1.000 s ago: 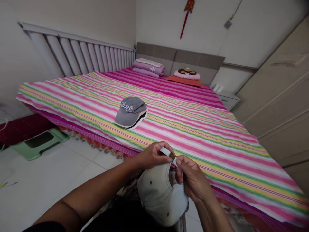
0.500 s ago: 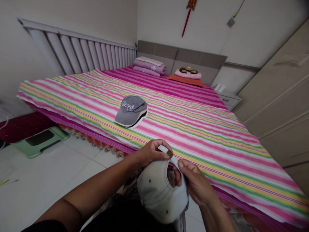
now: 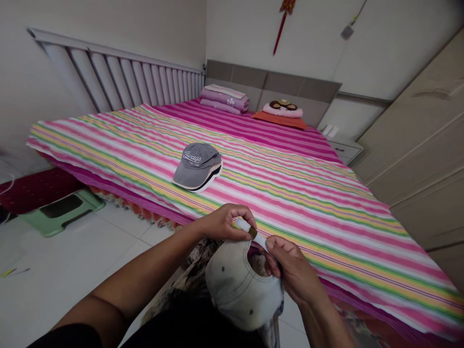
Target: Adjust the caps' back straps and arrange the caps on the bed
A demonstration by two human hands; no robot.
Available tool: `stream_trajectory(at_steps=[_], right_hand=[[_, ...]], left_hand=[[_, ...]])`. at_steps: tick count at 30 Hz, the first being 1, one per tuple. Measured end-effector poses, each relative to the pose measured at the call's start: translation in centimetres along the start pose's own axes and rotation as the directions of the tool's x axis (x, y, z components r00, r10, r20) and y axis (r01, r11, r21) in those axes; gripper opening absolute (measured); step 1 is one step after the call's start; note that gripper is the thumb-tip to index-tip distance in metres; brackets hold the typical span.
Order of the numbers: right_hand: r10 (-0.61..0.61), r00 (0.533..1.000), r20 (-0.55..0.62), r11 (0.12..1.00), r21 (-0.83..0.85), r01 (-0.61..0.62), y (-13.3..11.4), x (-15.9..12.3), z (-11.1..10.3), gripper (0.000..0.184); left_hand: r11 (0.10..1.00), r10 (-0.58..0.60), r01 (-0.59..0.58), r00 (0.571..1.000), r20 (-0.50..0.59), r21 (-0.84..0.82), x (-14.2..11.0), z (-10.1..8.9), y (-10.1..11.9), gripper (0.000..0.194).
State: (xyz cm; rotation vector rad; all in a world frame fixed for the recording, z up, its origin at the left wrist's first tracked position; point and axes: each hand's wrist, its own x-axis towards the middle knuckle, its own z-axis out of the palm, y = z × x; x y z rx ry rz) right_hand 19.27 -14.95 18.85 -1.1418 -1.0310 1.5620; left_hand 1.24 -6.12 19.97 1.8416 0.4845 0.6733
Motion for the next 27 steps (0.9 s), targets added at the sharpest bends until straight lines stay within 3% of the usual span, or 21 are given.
stream_trajectory(at_steps=[8, 18, 27], right_hand=[[-0.02, 1.0, -0.018, 1.0, 0.021, 0.021, -0.2, 0.2, 0.5, 0.031], [-0.032, 0.996, -0.086, 0.999, -0.037, 0.029, -0.3, 0.6, 0.8, 0.028], [-0.028, 0.995, -0.094, 1.0, 0.002, 0.028, -0.5, 0.8, 1.1, 0.027]], left_hand=[[0.989, -0.004, -0.008, 0.996, -0.084, -0.145, -0.1, 1.3, -1.3, 0.028], [0.974, -0.025, 0.004, 0.996, -0.089, -0.228, -0.1, 1.5, -1.0, 0.03], [0.992, 0.027, -0.039, 0.995, -0.097, -0.124, -0.1, 1.4, -1.2, 0.03]])
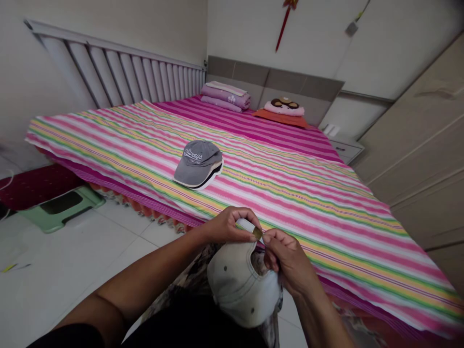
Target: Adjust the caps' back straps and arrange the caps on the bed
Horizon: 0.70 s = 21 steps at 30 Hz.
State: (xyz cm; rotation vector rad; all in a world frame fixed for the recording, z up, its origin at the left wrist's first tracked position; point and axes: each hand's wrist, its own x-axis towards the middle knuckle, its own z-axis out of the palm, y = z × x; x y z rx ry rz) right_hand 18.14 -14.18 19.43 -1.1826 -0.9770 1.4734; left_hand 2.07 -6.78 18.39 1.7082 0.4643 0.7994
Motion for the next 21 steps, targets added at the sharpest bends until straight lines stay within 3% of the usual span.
stream_trajectory(at_steps=[6, 11, 21], right_hand=[[0.081, 0.986, 0.145, 0.997, -0.028, -0.077, -0.15, -0.28, -0.89, 0.035], [0.075, 0.993, 0.09, 0.997, -0.022, -0.073, -0.36, -0.26, -0.96, 0.026], [0.057, 0.995, 0.079, 0.997, -0.048, -0.053, -0.73, -0.25, -0.57, 0.027]], left_hand=[[0.998, -0.05, 0.05, 0.999, -0.02, -0.032, -0.11, -0.31, -0.03, 0.033], [0.998, -0.046, 0.045, 0.999, -0.021, -0.034, -0.05, -0.22, 0.03, 0.032], [0.988, -0.11, 0.108, 0.994, -0.011, -0.112, -0.04, -0.13, -0.01, 0.032]])
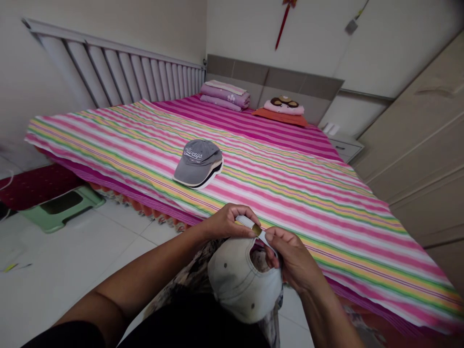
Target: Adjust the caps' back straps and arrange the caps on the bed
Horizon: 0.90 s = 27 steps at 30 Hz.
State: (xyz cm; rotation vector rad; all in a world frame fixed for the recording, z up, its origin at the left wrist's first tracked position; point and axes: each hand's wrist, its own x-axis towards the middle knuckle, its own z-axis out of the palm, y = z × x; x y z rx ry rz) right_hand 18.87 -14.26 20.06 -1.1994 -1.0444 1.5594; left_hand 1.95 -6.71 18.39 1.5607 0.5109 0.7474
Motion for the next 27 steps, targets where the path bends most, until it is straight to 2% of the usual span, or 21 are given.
stream_trajectory(at_steps=[2, 8, 12, 16, 20, 23, 27], right_hand=[[0.003, 1.0, 0.013, 1.0, 0.0, -0.003, -0.1, 0.0, 0.0, 0.028], [0.024, 0.999, 0.045, 0.999, 0.037, -0.026, -0.8, -0.1, 0.2, 0.036], [0.036, 0.996, 0.088, 0.997, 0.064, -0.041, -0.7, 0.0, -0.1, 0.042], [0.049, 0.988, 0.147, 0.984, 0.163, -0.073, -0.2, 0.2, -0.9, 0.043], [0.083, 0.985, 0.152, 0.961, 0.251, -0.12, 0.2, 0.2, -1.8, 0.038], [0.087, 0.972, 0.218, 0.975, 0.18, -0.128, 0.5, -0.1, -2.3, 0.04], [0.108, 0.949, 0.297, 0.991, 0.045, -0.127, 1.3, -0.7, -2.8, 0.034]], left_hand=[[0.999, -0.017, 0.018, 1.0, 0.022, -0.037, 0.0, -0.1, 0.0, 0.033], [0.956, -0.057, 0.079, 0.995, 0.087, -0.281, 0.5, -0.3, 0.3, 0.04], [0.95, -0.135, 0.159, 0.985, 0.106, -0.268, 1.0, -0.6, 0.1, 0.041], [0.918, -0.208, 0.254, 0.962, 0.176, -0.305, 1.0, -1.1, -0.6, 0.048], [0.906, -0.23, 0.309, 0.933, 0.278, -0.289, 1.0, -1.3, -0.9, 0.056], [0.916, -0.281, 0.34, 0.923, 0.263, -0.214, 0.9, -1.3, -0.9, 0.048], [0.892, -0.342, 0.384, 0.918, 0.198, -0.24, 0.7, -1.2, -1.2, 0.043]])
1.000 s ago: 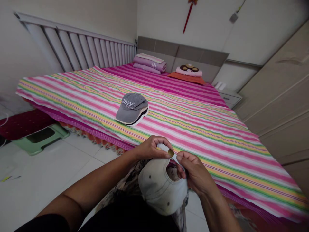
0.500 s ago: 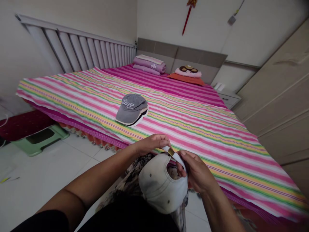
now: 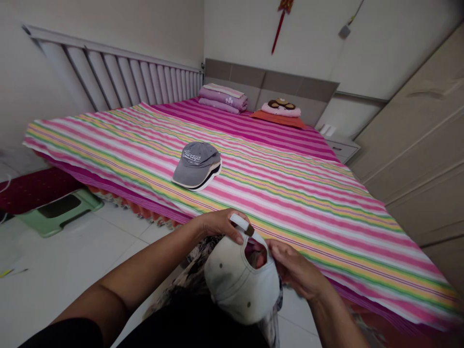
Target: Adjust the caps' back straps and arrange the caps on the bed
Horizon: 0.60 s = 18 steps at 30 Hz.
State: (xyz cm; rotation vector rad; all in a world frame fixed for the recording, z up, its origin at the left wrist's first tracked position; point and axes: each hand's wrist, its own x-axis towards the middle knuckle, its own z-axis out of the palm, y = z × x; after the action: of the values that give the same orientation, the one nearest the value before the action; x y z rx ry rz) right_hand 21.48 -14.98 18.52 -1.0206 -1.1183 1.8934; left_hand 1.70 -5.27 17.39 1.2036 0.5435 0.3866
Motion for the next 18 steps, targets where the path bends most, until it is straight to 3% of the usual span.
stream_trajectory(at_steps=[5, 8, 12, 18], right_hand=[[0.012, 0.998, -0.054, 0.999, 0.05, -0.009, 0.0, -0.5, -0.5, 0.025], [-0.024, 0.991, -0.131, 0.993, 0.113, 0.039, -1.6, -0.7, -0.4, 0.024], [-0.081, 0.979, -0.185, 0.993, 0.074, 0.096, -4.0, -0.9, 0.2, 0.027], [-0.049, 0.98, -0.191, 0.998, -0.055, 0.039, -3.3, -0.2, 0.0, 0.036]], left_hand=[[0.999, 0.001, 0.0, 1.0, 0.023, -0.032, 0.1, 0.2, 0.5, 0.037], [0.997, 0.021, -0.016, 0.998, 0.057, -0.076, 0.3, 0.7, 1.8, 0.037], [0.988, 0.061, -0.043, 0.991, 0.119, -0.151, 0.4, 1.2, 3.1, 0.038], [0.958, -0.012, 0.072, 0.977, 0.212, -0.279, 0.7, 1.0, 0.7, 0.033]])
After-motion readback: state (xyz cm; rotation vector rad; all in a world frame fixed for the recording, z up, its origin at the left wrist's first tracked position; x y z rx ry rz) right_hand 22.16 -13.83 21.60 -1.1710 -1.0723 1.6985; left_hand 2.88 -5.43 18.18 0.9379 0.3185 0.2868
